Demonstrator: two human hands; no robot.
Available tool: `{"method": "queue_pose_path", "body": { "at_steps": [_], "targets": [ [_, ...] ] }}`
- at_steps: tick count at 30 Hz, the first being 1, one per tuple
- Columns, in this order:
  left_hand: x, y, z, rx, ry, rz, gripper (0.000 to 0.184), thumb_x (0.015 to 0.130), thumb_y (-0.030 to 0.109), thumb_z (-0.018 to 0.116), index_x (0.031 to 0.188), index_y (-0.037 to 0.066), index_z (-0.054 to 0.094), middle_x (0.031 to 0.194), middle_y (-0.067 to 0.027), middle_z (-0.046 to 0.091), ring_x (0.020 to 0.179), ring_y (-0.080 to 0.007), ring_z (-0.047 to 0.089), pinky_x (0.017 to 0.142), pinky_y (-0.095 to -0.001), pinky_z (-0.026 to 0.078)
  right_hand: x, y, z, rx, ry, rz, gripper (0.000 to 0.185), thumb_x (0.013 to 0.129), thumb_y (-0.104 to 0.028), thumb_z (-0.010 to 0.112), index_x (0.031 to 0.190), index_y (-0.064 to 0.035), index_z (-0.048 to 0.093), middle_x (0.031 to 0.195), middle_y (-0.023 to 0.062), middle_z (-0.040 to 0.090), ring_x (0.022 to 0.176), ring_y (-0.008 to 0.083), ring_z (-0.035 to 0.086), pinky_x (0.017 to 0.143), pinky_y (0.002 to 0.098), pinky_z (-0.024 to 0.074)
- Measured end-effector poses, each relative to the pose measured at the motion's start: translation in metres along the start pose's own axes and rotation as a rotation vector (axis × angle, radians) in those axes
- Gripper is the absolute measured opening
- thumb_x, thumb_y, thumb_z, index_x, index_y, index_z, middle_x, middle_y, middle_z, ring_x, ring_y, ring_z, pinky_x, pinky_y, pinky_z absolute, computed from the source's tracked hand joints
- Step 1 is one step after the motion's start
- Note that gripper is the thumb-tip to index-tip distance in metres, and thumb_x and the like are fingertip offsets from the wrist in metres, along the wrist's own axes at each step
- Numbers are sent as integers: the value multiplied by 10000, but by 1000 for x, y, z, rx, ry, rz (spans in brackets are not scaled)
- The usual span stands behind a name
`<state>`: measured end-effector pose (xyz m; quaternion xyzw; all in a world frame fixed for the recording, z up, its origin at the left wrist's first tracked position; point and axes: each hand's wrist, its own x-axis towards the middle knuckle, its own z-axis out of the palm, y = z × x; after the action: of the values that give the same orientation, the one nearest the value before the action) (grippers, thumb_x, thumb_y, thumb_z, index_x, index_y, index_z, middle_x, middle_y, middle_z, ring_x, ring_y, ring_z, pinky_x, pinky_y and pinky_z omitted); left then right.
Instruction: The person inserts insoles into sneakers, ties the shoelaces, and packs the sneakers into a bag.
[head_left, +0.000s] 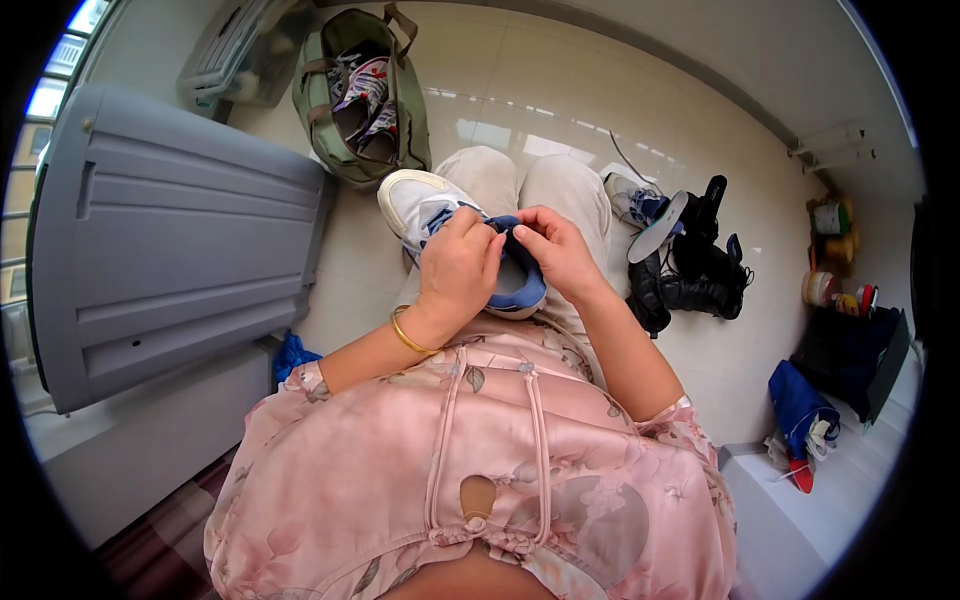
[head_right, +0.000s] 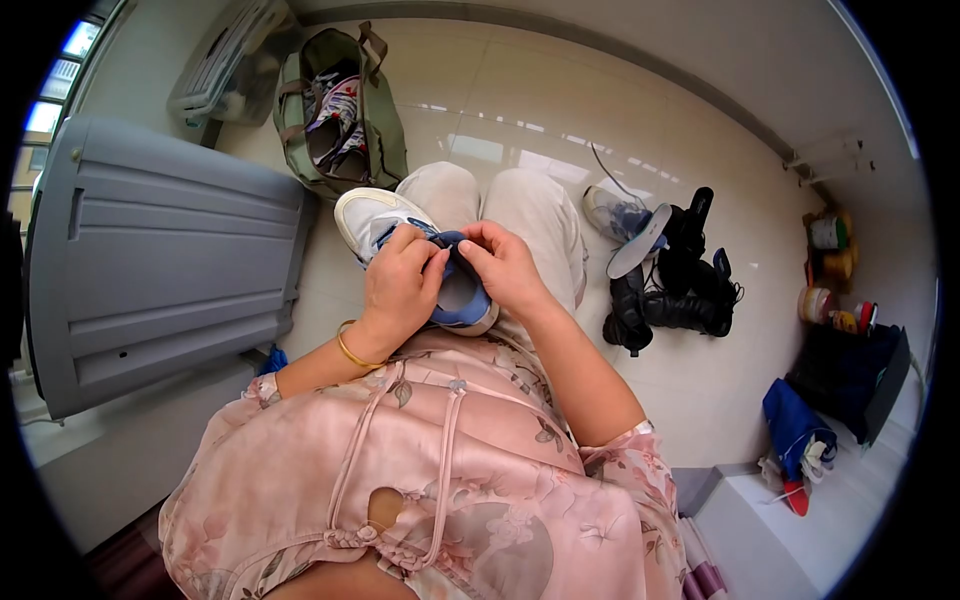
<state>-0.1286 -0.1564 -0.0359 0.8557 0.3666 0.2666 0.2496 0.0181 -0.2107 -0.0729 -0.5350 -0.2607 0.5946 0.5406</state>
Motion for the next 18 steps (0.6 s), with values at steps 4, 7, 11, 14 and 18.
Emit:
{"method": "queue_pose_path", "body": {
  "at_steps": [4,7,11,14,18],
  "targets": [
    [1,0,4,-3,14,24,93,790,73,623,743,7,577,786,-125,517,682,-311,550,600,-398,444,-1,9,-1,-19,7,-71,172,879,-59,551,1026,18,594,900,38,628,806,84,556,742,231,459],
    [1,-1,5,21,25,35,100,792,77,614,735,8,570,777,-131,510,678,-316,549,595,-404,444,-5,10,4,-47,49,-128,170,872,-57,558,1018,18,601,899,41,631,815,90,564,748,233,461],
    [1,1,5,54,48,37,105,792,72,608,722,11,559,776,-137,507,677,-320,547,592,-406,443,-11,11,12,-154,133,-200,153,856,-52,569,980,23,617,890,52,644,792,102,580,721,246,474],
    [-1,0,6,90,55,71,119,791,75,602,703,19,543,772,-134,502,668,-317,539,581,-404,435,-14,10,17,-220,193,-277,144,840,-52,580,955,21,625,869,77,651,754,129,592,686,262,485],
    [-2,0,7,117,103,129,132,789,83,597,689,29,530,767,-129,493,655,-309,529,564,-401,423,-15,8,21,-325,250,-308,150,811,-61,600,938,15,626,832,115,645,722,183,607,656,288,491]
  ]
}}
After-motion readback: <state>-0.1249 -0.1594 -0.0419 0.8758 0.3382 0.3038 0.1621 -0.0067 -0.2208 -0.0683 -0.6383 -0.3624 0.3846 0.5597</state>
